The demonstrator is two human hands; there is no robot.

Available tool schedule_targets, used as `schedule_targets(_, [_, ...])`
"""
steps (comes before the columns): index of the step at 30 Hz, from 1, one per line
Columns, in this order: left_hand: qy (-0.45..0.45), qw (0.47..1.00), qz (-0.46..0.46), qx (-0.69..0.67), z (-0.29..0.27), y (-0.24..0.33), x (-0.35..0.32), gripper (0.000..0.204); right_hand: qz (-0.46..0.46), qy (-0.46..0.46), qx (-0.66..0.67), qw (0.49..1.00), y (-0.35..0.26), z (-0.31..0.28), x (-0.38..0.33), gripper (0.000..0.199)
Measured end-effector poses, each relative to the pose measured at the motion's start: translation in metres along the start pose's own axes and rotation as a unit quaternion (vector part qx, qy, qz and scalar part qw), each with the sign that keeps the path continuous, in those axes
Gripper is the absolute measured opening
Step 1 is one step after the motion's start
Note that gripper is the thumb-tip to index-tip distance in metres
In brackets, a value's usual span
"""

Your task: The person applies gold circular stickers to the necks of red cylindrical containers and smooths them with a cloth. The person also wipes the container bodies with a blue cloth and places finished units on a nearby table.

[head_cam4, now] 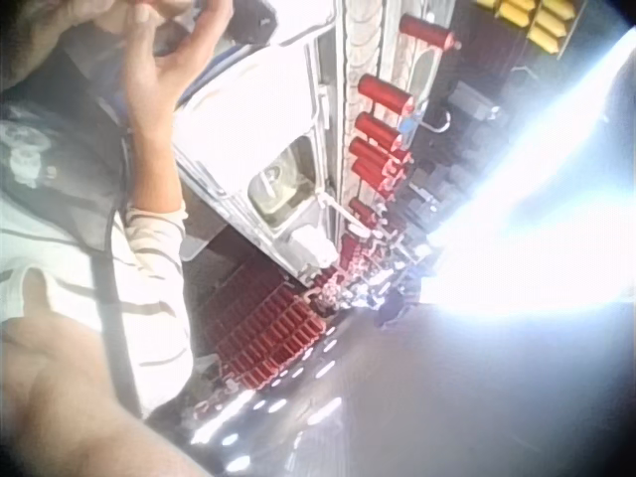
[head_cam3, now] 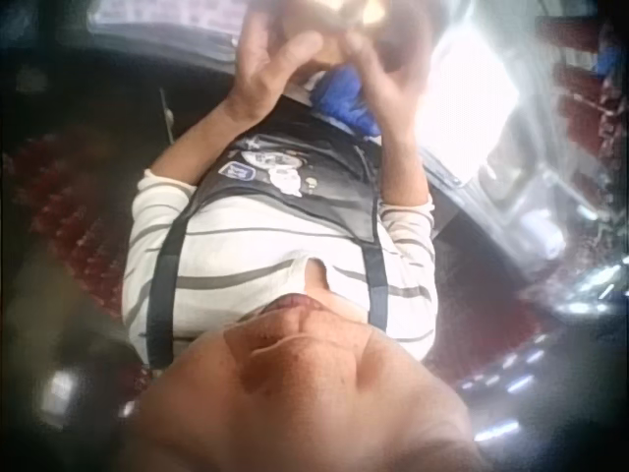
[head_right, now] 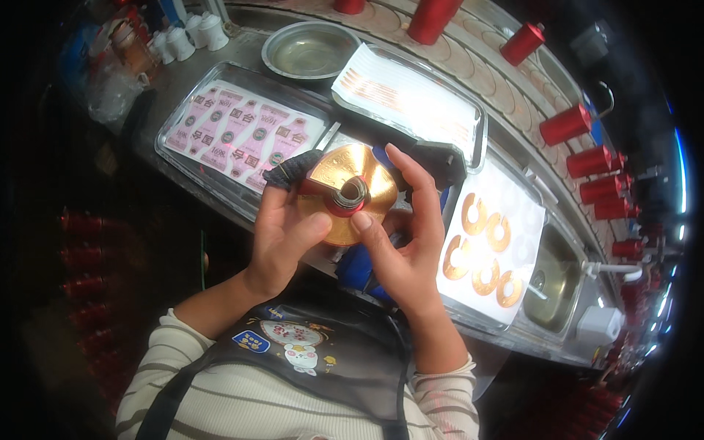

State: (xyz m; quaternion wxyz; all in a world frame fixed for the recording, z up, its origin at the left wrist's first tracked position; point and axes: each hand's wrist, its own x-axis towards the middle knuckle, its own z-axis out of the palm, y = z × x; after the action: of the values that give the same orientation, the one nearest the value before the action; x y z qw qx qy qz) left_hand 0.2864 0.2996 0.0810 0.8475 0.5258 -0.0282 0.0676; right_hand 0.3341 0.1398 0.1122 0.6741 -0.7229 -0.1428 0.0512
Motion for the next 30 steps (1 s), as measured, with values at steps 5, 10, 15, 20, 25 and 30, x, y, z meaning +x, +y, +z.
schedule_targets(5, [0.003, 0.913, 0.267, 0.307, -0.010, -0.008, -0.015, 0.049, -0.008, 0.000, -0.010, 1.000, 0.005, 0.000, 0.002, 0.066])
schedule_targets(10, [0.042, 0.915, 0.209, 0.343, -0.020, -0.015, -0.018, 0.045, -0.021, -0.002, -0.008, 1.000, 0.008, 0.000, 0.000, 0.066])
schedule_targets(15, [0.054, 0.870, 0.234, 0.430, -0.024, -0.007, -0.010, 0.046, -0.011, -0.005, -0.001, 1.000, 0.008, 0.001, 0.001, 0.066])
schedule_targets(20, [0.060, 0.838, 0.250, 0.482, -0.013, -0.005, -0.026, 0.043, -0.016, -0.004, 0.046, 0.999, 0.012, -0.001, 0.003, 0.062])
schedule_targets(25, [0.040, 0.766, 0.277, 0.579, -0.006, -0.004, -0.029, 0.031, -0.022, 0.010, 0.070, 0.997, 0.014, 0.003, 0.006, 0.053])
schedule_targets(30, [0.037, 0.726, 0.271, 0.631, 0.015, -0.004, -0.023, 0.027, -0.036, 0.011, 0.049, 0.998, 0.015, -0.004, 0.016, 0.046])
